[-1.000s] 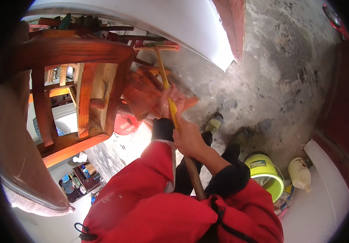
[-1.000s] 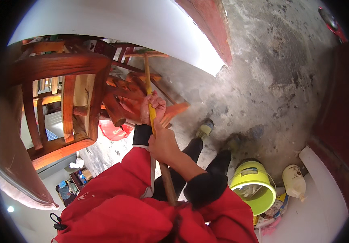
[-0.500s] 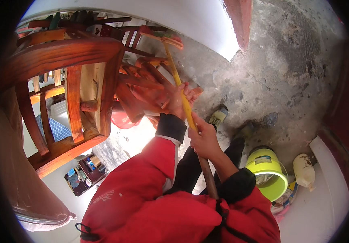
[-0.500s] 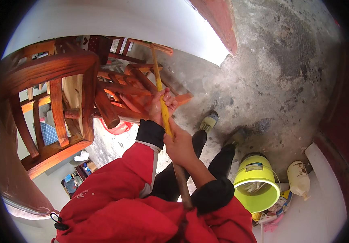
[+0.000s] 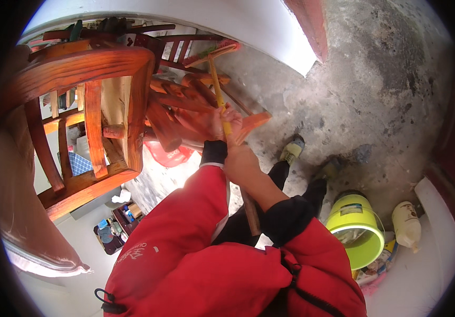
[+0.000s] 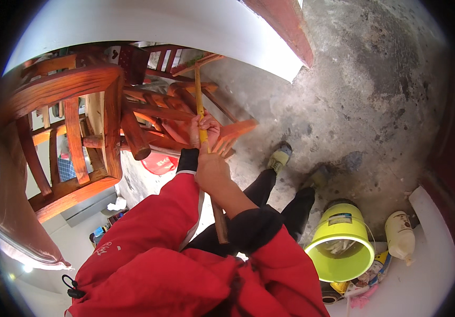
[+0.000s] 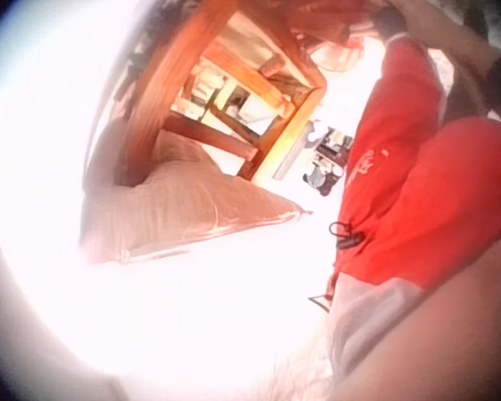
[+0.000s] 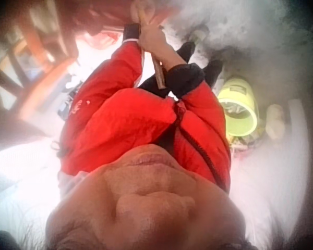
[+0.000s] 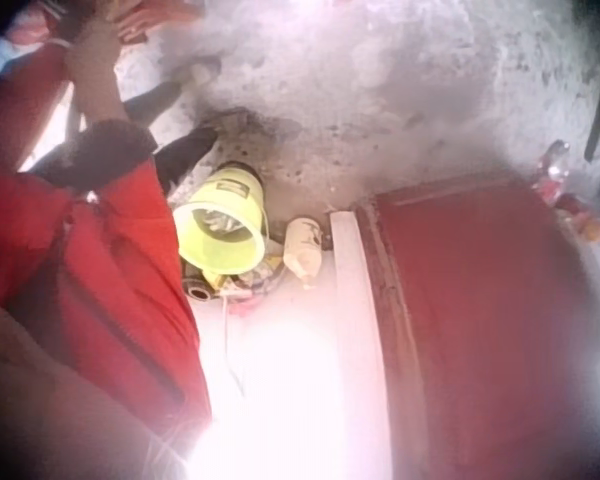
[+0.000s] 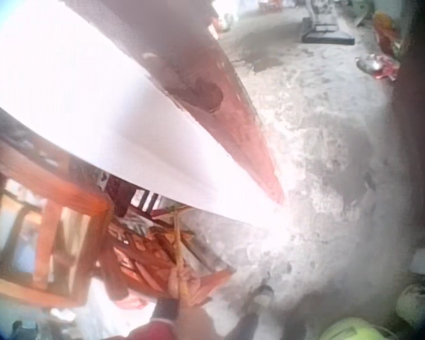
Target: The person wipes a wooden chair with a cloth, then moves to a bucket to wring out the cloth. They sweep the floor with a broom, wring the cloth again, and proceed to clean a large glass window using the cloth and a long green pole.
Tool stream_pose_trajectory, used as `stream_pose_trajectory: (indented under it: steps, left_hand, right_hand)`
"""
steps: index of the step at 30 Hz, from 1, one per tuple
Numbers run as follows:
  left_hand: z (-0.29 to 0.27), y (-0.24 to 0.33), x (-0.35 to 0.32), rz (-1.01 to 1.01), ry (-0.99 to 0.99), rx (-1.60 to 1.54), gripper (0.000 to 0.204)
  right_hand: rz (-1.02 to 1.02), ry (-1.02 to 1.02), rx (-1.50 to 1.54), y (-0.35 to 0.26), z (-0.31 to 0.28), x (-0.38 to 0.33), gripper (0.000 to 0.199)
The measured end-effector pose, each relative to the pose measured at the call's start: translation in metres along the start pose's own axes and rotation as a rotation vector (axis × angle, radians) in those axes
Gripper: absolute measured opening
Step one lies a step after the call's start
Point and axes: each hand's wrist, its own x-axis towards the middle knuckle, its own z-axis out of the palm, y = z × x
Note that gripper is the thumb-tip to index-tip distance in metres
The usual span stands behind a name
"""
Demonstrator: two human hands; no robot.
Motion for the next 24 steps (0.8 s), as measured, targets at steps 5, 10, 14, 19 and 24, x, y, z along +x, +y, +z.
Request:
stream_pose_trajectory:
  steps: [5,10,14,19,24]
  left_hand:
    - [0.027,-0.035,-0.019,0.022,0.256,0.399,0.013]
    - [0.048,-0.071,-0.042,0.015,0.292,0.668,0.013]
    - [0.058,-0.074,-0.047,0.028,0.334,0.584,0.012]
    - [0.082,-0.061,-0.027,0.070,0.253,0.385,0.009]
    - [0.092,-0.040,-0.019,0.115,0.243,0.311,0.009]
  right_hand:
    - [-0.124,0.110,0.292,0.047,-0.011,-0.026,0.056]
    - [0.252,-0.107,0.849,0.034,-0.059,-0.077,0.059]
    - [0.317,-0.215,1.178,0.032,-0.080,-0.085,0.055]
    - [0.012,-0.172,0.949,0.019,-0.101,-0.117,0.060]
    - [-0.461,0.302,0.300,-0.017,-0.102,-0.105,0.050]
